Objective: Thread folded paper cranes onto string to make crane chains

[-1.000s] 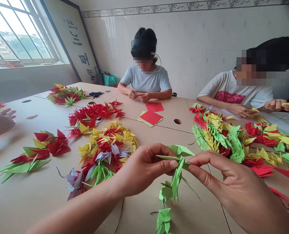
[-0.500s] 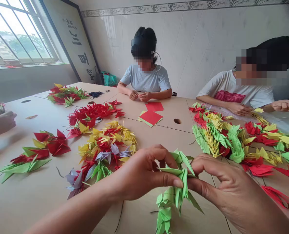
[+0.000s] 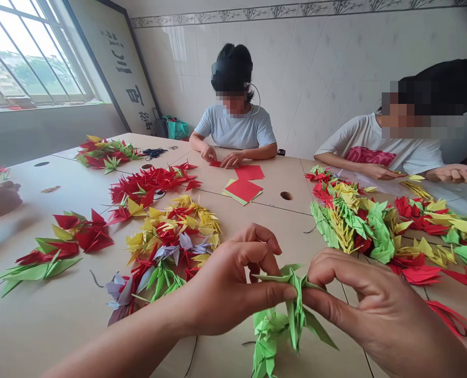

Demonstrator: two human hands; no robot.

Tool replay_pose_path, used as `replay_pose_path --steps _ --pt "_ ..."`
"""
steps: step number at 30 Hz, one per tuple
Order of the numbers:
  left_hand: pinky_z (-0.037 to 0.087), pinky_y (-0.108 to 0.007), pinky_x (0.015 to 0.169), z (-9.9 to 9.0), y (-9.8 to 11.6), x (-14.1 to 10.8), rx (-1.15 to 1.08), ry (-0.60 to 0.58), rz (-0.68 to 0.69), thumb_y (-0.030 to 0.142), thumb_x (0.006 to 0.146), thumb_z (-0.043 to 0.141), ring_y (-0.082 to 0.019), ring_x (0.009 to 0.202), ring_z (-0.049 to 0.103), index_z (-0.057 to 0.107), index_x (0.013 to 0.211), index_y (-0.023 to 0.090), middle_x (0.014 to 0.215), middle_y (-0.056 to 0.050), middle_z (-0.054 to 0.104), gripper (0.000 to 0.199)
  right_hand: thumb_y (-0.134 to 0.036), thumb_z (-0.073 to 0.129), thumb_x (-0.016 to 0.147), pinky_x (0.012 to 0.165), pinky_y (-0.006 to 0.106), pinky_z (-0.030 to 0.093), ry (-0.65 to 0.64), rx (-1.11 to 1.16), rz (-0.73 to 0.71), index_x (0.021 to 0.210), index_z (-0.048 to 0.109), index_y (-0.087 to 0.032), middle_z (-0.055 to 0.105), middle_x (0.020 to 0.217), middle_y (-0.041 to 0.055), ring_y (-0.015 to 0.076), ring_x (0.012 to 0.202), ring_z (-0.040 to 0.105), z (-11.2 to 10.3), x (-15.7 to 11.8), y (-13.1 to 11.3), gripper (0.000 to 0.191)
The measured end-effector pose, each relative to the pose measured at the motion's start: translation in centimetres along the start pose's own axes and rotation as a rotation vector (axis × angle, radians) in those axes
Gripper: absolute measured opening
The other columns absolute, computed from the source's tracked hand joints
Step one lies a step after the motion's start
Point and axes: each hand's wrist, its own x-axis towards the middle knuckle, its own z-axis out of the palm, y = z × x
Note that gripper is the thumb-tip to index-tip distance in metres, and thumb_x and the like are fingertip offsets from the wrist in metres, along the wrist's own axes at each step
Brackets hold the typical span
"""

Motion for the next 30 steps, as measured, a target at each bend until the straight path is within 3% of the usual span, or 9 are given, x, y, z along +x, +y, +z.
replay_pose_path --steps 6,11,22,26,30 --pt "0.041 -0.021 0.075 -0.2 -0.2 0.0 0.051 -0.049 0.022 0.025 0.078 0.064 -0.011 0.085 0.050 0.051 0.068 0.015 0.094 -0.002 0.053 0.019 -0.040 0.060 0.081 0.053 0.018 0.042 0.005 0.047 0.040 0.063 0.054 -0.024 0.053 0.063 -0.0046 0.0106 0.057 0.051 0.1 -0.1 0.2 0.025" --pt "0.044 -0.023 0.076 -0.1 -0.3 0.0 0.110 -0.134 0.057 0.030 0.085 0.055 -0.012 0.086 0.052 0.057 0.078 0.014 0.098 -0.005 0.053 0.017 -0.043 0.059 0.081 0.053 0.019 0.040 -0.088 0.137 0.118 0.068 0.058 -0.024 0.056 0.065 -0.0040 0.0113 0.059 0.050 0.1 -0.1 0.7 0.023" --pt "0.043 -0.023 0.083 0.3 -0.6 -0.1 0.109 -0.064 0.076 0.022 0.083 0.057 -0.015 0.098 0.053 0.052 0.064 0.014 0.105 -0.005 0.052 0.021 -0.045 0.058 0.081 0.051 0.019 0.035 -0.109 0.131 0.158 0.061 0.054 -0.021 0.051 0.060 -0.0043 0.0103 0.056 0.044 0.4 0.1 0.5 0.031" --pt "0.044 -0.021 0.079 0.3 -0.5 0.0 0.080 -0.048 0.053 0.025 0.084 0.056 -0.011 0.088 0.053 0.057 0.070 0.014 0.105 -0.005 0.052 0.018 -0.046 0.060 0.079 0.049 0.019 0.035 -0.112 0.209 0.228 0.064 0.055 -0.021 0.048 0.058 -0.0049 0.0100 0.055 0.042 0.4 0.2 0.7 0.029" --pt "0.044 -0.023 0.082 0.2 -0.4 0.1 0.029 -0.037 0.052 0.028 0.085 0.055 -0.013 0.092 0.053 0.061 0.077 0.014 0.103 -0.006 0.053 0.017 -0.047 0.059 0.080 0.052 0.020 0.038 -0.150 0.276 0.230 0.068 0.058 -0.021 0.049 0.062 -0.0038 0.0112 0.058 0.045 0.3 0.2 1.1 0.028"
